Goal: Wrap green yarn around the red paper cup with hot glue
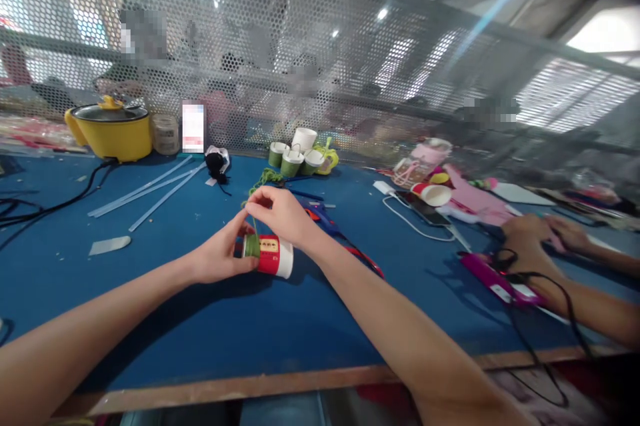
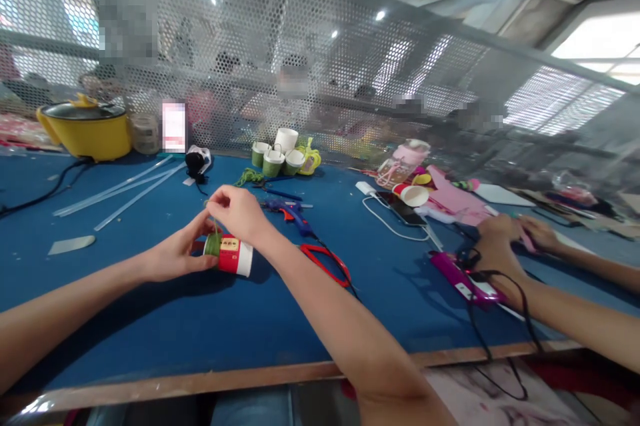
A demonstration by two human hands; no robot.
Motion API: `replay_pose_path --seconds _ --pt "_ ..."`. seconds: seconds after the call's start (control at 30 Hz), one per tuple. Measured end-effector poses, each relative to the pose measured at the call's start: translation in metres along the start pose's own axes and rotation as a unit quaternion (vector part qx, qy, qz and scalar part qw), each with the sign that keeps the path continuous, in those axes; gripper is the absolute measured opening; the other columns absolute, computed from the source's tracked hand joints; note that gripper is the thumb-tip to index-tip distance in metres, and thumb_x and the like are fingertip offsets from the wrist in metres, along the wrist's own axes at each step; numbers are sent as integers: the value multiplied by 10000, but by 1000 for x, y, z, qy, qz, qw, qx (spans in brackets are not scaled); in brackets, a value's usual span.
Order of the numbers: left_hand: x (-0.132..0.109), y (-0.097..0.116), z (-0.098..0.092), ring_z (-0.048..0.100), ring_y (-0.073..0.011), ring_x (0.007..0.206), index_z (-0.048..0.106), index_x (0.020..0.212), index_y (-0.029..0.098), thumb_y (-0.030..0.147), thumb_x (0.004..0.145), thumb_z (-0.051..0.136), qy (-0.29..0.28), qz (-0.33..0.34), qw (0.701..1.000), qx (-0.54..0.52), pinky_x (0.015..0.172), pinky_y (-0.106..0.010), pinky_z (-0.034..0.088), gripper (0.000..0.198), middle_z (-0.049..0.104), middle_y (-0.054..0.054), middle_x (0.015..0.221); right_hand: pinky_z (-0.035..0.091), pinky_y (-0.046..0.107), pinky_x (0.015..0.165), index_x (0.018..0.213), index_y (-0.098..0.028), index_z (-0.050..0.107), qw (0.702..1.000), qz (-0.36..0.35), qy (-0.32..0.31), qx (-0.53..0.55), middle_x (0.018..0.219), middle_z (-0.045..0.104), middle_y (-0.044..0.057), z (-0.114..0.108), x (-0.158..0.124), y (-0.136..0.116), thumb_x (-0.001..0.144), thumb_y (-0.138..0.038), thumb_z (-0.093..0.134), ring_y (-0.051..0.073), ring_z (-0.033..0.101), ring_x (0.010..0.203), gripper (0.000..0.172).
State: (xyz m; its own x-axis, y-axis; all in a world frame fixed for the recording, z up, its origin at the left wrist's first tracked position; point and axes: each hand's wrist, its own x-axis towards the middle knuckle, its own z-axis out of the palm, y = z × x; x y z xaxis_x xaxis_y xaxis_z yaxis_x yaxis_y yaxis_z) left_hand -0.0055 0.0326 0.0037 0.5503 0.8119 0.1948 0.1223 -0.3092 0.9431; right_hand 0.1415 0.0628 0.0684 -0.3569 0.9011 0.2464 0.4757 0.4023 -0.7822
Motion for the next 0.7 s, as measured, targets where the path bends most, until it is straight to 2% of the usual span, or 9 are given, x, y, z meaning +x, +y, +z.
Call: replay_pose_path --seconds 0.2,0.4,0.5,0.6,0.7 --pt "-1 1 1 498 -224 959 208 1408 208 241 671 638 -17 -29 999 -8 793 -368 454 854 444 -78 1081 329 196 482 563 -152 534 994 89 37 46 514 499 -59 -1 48 1 688 -69 597 68 422 486 162" --pt "-2 4 4 488 -224 987 178 1424 213 226 670 675 -56 -55 994 -78 890 -435 428 904 427 -87 1113 290 175 350 565 -150 486 984 145 43 90 521 580 -9 -13 92 5 750 -12 499 42 390 358 231" --pt "-3 5 5 497 -222 979 201 1415 242 217 666 694 -69 -53 989 -119 887 -444 427 897 425 -71 1095 335 157 360 679 -159 489 980 145 82 112 525 573 -25 -19 112 2 776 0 475 45 421 369 188" --pt "-3 8 6 498 -223 988 216 1408 256 210 671 700 -75 -47 986 -145 876 -431 434 883 424 -63 1083 381 135 408 817 -178 476 975 113 142 126 608 588 -40 -22 128 -3 814 -6 441 39 466 429 176" --pt "-2 9 5 498 -223 988 232 1402 286 210 677 707 -70 -44 986 -146 842 -408 452 870 421 -54 1070 398 112 455 834 -180 486 975 73 172 124 696 607 -36 -21 139 -5 826 -2 424 21 477 480 189"
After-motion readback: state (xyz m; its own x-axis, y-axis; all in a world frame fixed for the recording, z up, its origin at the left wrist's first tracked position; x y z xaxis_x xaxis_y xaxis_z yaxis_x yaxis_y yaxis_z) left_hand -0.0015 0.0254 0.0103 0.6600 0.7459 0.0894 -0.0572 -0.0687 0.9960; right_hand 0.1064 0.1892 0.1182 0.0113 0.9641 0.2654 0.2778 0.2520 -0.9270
